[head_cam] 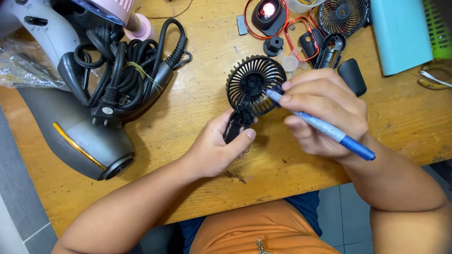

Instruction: A person is using a blue marker to mark various parts of a disassembled small handheld fan on a wooden workbench.

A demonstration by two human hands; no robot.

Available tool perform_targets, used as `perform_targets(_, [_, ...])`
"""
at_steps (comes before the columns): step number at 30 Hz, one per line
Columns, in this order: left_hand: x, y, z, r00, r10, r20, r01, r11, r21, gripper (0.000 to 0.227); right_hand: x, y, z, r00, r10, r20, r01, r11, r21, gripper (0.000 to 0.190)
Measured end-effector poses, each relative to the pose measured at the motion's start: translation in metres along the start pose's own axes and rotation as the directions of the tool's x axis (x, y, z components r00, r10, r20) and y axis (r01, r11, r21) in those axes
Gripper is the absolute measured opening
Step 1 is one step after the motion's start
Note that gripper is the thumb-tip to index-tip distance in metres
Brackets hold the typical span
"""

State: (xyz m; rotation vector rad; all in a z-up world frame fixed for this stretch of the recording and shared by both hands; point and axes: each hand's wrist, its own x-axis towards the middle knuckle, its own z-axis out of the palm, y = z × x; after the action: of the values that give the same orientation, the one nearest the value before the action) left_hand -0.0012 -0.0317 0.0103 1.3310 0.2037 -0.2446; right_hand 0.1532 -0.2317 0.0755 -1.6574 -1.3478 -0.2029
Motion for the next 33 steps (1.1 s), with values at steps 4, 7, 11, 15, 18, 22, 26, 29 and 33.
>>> perform_targets(4, [0.000,0.003,-0.001,0.999,0.015,0.030,-0.014,0.999,-0.031,0.021,-0.008,0.004,-0.003,0.993,0.117,-0.009,-0.116,0.993,0.031,0.024])
perform_targets(7, [-0.001,0.008,-0.002,0.999,-0.004,0.051,0.005,1.000,-0.011,0.027,-0.005,0.000,-0.003,0.985,0.171,0.034,-0.171,0.985,0.018,0.019])
perform_targets(11, [-0.002,0.013,-0.003,0.998,0.019,0.053,-0.022,0.998,0.066,0.029,-0.004,0.004,0.001,0.991,0.131,0.037,-0.129,0.990,-0.052,0.018])
perform_targets(15, [0.000,0.009,-0.005,0.994,0.107,0.034,-0.111,0.979,0.170,0.033,-0.002,0.006,0.003,0.993,0.113,0.047,-0.109,0.991,-0.074,0.019])
perform_targets(18, [0.000,0.006,-0.003,0.995,0.101,0.025,-0.103,0.982,0.160,0.033,-0.001,0.006,0.005,0.994,0.107,0.039,-0.103,0.991,-0.088,0.018])
perform_targets(22, [0.000,0.010,-0.004,0.994,0.102,0.029,-0.105,0.974,0.200,0.033,0.000,0.005,0.005,0.992,0.117,0.051,-0.112,0.990,-0.085,0.019])
perform_targets(26, [0.000,0.010,-0.003,0.997,0.079,0.020,-0.081,0.978,0.193,0.033,0.000,0.005,0.005,0.993,0.112,0.044,-0.109,0.991,-0.074,0.018])
perform_targets(29, [-0.001,0.007,-0.003,0.997,0.076,-0.019,-0.071,0.984,0.164,0.032,-0.009,0.004,0.001,0.991,0.135,0.003,-0.135,0.991,-0.021,0.016])
perform_targets(33, [-0.002,0.000,0.000,0.970,0.101,-0.221,-0.123,0.989,-0.086,0.020,-0.013,0.010,-0.010,0.986,0.120,-0.112,-0.136,0.979,-0.153,0.008])
